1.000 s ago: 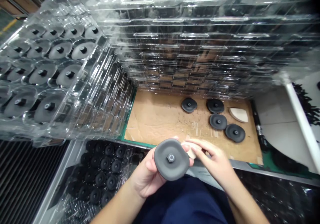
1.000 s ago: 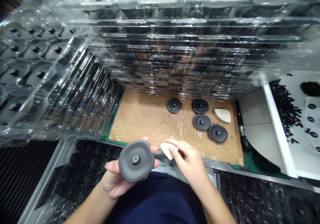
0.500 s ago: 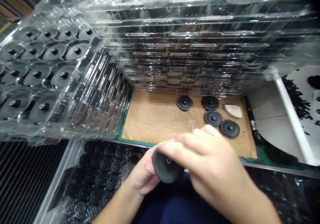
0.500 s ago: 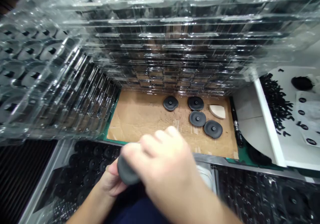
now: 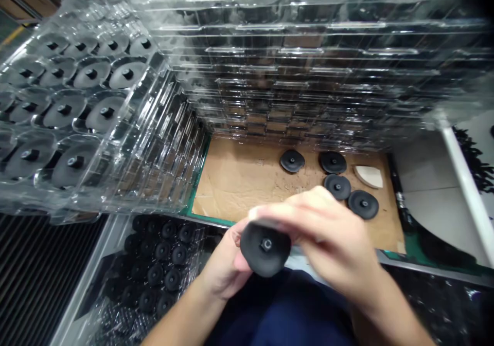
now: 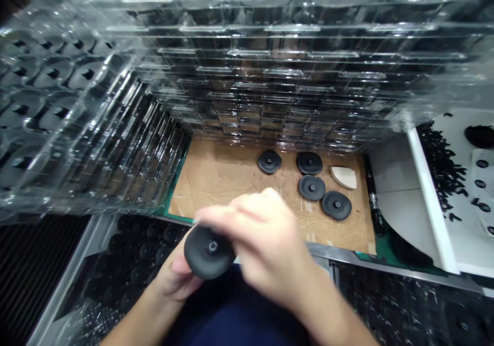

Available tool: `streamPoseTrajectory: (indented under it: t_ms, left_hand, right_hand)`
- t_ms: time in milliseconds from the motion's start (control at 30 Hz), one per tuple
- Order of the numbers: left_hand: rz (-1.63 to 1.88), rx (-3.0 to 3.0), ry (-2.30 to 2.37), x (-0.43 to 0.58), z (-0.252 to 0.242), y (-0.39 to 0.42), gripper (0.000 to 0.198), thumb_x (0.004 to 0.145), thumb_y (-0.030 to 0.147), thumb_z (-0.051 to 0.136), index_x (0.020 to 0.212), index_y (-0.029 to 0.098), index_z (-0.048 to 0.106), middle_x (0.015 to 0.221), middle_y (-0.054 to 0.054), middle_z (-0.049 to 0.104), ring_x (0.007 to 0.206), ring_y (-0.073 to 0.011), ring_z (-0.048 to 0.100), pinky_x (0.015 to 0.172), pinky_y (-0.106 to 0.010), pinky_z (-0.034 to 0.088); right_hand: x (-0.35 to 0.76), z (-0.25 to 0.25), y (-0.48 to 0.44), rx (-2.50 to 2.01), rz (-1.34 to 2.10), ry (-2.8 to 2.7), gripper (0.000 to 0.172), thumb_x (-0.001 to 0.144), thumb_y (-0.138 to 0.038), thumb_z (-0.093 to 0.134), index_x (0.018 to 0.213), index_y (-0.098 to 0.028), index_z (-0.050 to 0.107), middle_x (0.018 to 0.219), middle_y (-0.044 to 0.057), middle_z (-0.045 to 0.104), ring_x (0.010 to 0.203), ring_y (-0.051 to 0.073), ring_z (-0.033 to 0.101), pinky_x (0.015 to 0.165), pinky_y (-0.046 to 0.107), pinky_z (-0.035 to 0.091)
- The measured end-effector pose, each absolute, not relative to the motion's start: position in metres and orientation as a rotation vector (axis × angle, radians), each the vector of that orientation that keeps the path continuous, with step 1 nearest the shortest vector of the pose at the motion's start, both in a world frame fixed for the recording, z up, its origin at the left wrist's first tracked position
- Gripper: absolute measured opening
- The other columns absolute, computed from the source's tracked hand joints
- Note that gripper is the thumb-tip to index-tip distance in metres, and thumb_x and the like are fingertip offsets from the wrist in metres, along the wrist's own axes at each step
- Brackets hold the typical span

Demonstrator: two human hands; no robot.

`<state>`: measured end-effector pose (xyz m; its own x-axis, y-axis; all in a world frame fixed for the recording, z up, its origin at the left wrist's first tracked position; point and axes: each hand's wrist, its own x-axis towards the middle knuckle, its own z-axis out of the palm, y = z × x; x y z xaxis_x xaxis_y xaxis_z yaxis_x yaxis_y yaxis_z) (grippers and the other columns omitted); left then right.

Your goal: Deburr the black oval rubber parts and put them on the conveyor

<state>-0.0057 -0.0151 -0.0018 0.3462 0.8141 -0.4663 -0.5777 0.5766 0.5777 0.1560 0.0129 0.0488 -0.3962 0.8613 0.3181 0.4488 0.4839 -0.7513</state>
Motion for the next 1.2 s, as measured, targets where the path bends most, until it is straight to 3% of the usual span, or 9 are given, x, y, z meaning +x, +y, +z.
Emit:
streamPoseTrajectory:
  t_ms: [167, 333, 533, 733, 900, 1067, 1200]
  left_hand:
    - [0.945, 0.278, 0.623, -0.012, 0.001, -0.014, 0.059, 0.053, 0.041, 0.085, 0.108, 0.027, 0.066, 0.111, -0.003, 0.069, 0.095, -0.0213, 0.067, 0.091, -0.035, 0.047]
    - [0.952, 0.295, 0.671, -0.011, -0.001, -0.014, 0.063, 0.051, 0.045, 0.085, 0.107, 0.025, 0.066, 0.109, -0.004, 0.069, 0.094, -0.0219, 0.065, 0.094, -0.037, 0.044]
    - [0.964, 0.262, 0.598, -0.010, 0.000, -0.015, 0.059, 0.054, 0.039, 0.085, 0.108, 0.025, 0.067, 0.108, -0.003, 0.071, 0.096, -0.0197, 0.066, 0.092, -0.032, 0.046]
    - [0.972, 0.248, 0.631, -0.009, -0.002, -0.019, 0.061, 0.051, 0.040, 0.086, 0.107, 0.025, 0.067, 0.108, -0.004, 0.071, 0.097, -0.0201, 0.065, 0.092, -0.031, 0.045]
    - [0.976, 0.231, 0.682, -0.008, -0.002, -0.020, 0.061, 0.051, 0.038, 0.086, 0.107, 0.025, 0.067, 0.108, -0.004, 0.070, 0.096, -0.0212, 0.065, 0.091, -0.032, 0.046]
    - [0.997, 0.212, 0.826, 0.000, 0.001, -0.017, 0.063, 0.047, 0.034, 0.089, 0.105, 0.027, 0.067, 0.108, -0.002, 0.069, 0.096, -0.0212, 0.064, 0.088, -0.031, 0.048]
    - [0.985, 0.311, 0.808, 0.003, 0.002, -0.018, 0.049, 0.059, 0.036, 0.082, 0.105, 0.023, 0.069, 0.103, -0.003, 0.070, 0.099, -0.0204, 0.063, 0.093, -0.031, 0.046]
  right_hand:
    - [0.180, 0.012, 0.001, -1.553, 0.971, -1.561, 0.019, 0.089, -0.030, 0.056, 0.099, -0.026, 0.071, 0.093, 0.002, 0.072, 0.073, 0.015, 0.064, 0.056, 0.025, 0.047]
    - [0.176, -0.013, -0.024, -1.611, 1.348, -1.334, 0.025, 0.085, -0.039, 0.058, 0.095, -0.023, 0.074, 0.101, 0.006, 0.074, 0.087, 0.023, 0.069, 0.069, 0.031, 0.057]
    - [0.176, -0.015, -0.025, -1.608, 1.408, -1.243, 0.025, 0.083, -0.041, 0.062, 0.096, -0.024, 0.075, 0.106, 0.006, 0.073, 0.096, 0.024, 0.068, 0.082, 0.035, 0.056]
    - [0.175, -0.016, -0.028, -1.596, 1.433, -1.273, 0.026, 0.085, -0.040, 0.058, 0.099, -0.023, 0.073, 0.104, 0.006, 0.073, 0.096, 0.023, 0.067, 0.074, 0.031, 0.056]
    - [0.175, -0.019, -0.031, -1.614, 1.312, -1.287, 0.025, 0.086, -0.039, 0.058, 0.097, -0.023, 0.073, 0.100, 0.004, 0.074, 0.091, 0.022, 0.068, 0.072, 0.029, 0.055]
    - [0.162, 0.019, -0.026, -1.577, 0.789, -1.432, 0.019, 0.088, -0.027, 0.057, 0.103, -0.026, 0.069, 0.100, 0.002, 0.073, 0.082, 0.016, 0.067, 0.061, 0.024, 0.052]
    - [0.140, 0.048, -0.021, -1.163, 0.563, -1.822, 0.025, 0.091, -0.015, 0.048, 0.111, -0.015, 0.062, 0.086, 0.005, 0.072, 0.074, 0.016, 0.064, 0.072, 0.031, 0.051]
